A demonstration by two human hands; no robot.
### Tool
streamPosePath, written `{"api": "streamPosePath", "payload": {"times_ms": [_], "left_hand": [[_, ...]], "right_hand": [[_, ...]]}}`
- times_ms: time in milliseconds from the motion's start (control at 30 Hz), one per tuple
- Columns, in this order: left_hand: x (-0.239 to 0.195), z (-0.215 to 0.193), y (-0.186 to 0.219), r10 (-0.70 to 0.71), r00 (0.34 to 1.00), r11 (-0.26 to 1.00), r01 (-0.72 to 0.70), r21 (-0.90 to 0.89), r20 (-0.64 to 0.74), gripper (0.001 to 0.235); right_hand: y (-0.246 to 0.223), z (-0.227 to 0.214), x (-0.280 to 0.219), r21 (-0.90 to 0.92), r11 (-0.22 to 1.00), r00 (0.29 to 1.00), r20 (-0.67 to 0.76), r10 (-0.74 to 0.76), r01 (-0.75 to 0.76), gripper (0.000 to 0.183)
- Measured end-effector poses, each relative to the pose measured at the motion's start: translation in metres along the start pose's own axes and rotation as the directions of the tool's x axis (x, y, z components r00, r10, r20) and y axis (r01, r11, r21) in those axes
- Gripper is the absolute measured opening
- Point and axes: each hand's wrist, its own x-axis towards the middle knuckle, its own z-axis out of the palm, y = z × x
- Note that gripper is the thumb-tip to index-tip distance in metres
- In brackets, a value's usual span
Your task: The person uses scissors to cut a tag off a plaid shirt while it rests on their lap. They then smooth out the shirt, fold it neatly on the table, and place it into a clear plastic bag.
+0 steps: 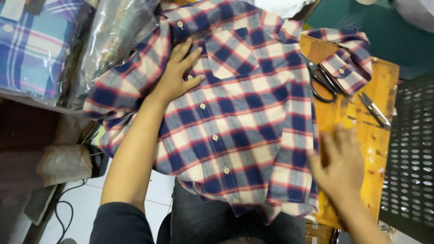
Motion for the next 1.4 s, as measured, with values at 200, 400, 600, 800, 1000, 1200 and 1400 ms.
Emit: {"api": "streamPosePath", "payload": {"times_ms": [200, 400, 600, 800, 1000, 1200, 1400], "left_hand": [[-0.006, -0.002, 0.130, 0.221, 0.960, 0.934, -0.158, 0.319, -0.171, 0.027], [-0.069, -0.003, 0.210, -0.169, 0.956, 0.939, 0.082, 0.334, 0.240, 0.076], [-0.090, -0.017, 0.218, -0.251, 0.916, 0.909, 0.111, 0.403, 0.313, 0.086], [-0.061, -0.014, 0.239, -0.095, 0.989, 0.963, 0.120, 0.239, -0.115, 0.049], [-0.051, 0.025, 0.203, -0.398, 0.905, 0.838, 0.292, 0.462, 0.149, 0.071], [-0.049, 0.021, 0.206, -0.450, 0.881, 0.835, 0.357, 0.420, 0.145, 0.078], [-0.047, 0.017, 0.202, -0.435, 0.874, 0.857, 0.329, 0.397, 0.217, 0.064]], "right_hand": [[-0.022, 0.003, -0.024, 0.152, 0.976, 0.986, -0.024, 0.162, -0.157, 0.024], [0.073, 0.012, -0.031, 0.589, 0.705, 0.900, 0.094, 0.425, -0.394, 0.019], [0.076, -0.007, -0.014, 0.234, 0.835, 0.829, 0.411, 0.380, -0.499, 0.033], [-0.009, -0.058, 0.019, 0.010, 0.995, 0.976, -0.198, 0.095, -0.095, 0.045], [-0.105, 0.030, 0.070, 0.245, 0.847, 0.857, 0.102, -0.506, 0.471, 0.049], [-0.020, 0.019, 0.044, 0.087, 0.970, 0.973, -0.079, -0.218, 0.225, 0.046], [0.055, -0.001, -0.029, -0.260, 0.917, 0.947, 0.021, 0.320, -0.303, 0.066]]}}
